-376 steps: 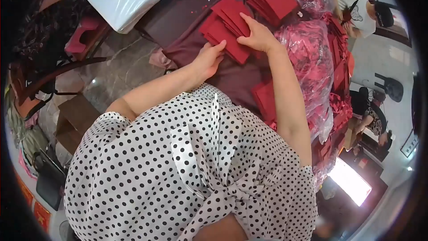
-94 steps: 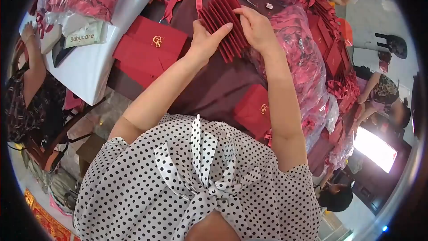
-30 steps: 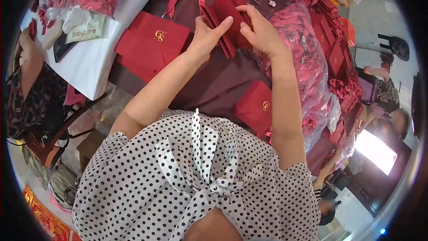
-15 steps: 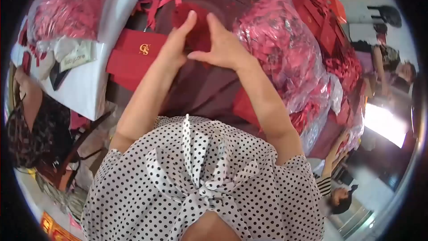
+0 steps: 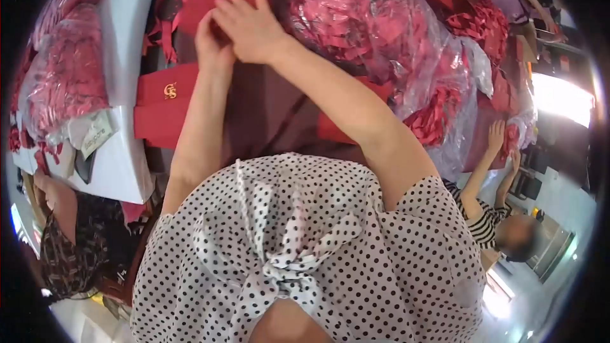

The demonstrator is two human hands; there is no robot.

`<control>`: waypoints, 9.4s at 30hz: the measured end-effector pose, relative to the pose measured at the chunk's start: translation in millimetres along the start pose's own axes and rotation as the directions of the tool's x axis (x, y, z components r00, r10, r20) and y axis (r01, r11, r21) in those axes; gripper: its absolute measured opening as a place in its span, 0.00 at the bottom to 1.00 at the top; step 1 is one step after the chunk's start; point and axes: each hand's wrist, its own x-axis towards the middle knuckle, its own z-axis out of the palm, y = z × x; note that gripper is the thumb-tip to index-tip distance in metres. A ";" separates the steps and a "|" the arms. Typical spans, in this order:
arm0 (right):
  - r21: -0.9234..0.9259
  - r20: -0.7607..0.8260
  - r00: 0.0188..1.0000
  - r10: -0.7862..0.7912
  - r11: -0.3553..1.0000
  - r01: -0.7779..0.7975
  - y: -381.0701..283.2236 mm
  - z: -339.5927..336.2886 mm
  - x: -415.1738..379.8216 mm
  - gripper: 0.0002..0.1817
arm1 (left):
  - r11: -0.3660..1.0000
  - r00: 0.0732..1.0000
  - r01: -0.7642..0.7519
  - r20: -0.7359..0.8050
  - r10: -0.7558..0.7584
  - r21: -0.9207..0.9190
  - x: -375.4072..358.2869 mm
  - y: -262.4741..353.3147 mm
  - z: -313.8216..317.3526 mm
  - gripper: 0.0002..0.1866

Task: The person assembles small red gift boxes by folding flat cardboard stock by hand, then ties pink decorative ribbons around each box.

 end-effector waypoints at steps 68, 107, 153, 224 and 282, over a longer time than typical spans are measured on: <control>0.335 0.458 0.707 0.539 0.632 -0.699 -40.9 -147.8 -176.6 0.36 | 0.861 0.955 0.294 -0.095 -0.280 0.414 -195.9 -102.0 -71.2 0.46; 0.732 0.627 0.596 0.501 -0.118 -0.671 1.1 -137.2 -212.8 0.25 | 0.727 0.947 0.279 -0.055 -0.316 0.627 -158.0 -76.9 -84.5 0.34; 0.654 0.354 0.736 0.577 0.410 -0.636 -91.3 -104.3 -188.0 0.24 | 0.718 0.954 -0.016 0.226 -0.198 0.696 -207.8 -52.4 -37.3 0.52; 0.046 0.168 0.950 0.261 0.961 -0.272 -50.8 -62.4 -208.9 0.34 | 0.634 0.991 0.065 0.023 -0.129 0.770 -172.9 -160.0 -67.6 0.29; 0.611 -0.512 0.317 -0.799 -0.598 -0.519 -1145.5 -78.6 -10.7 0.09 | 0.995 0.040 0.034 -0.995 -0.092 -0.091 -588.3 94.9 -562.4 0.29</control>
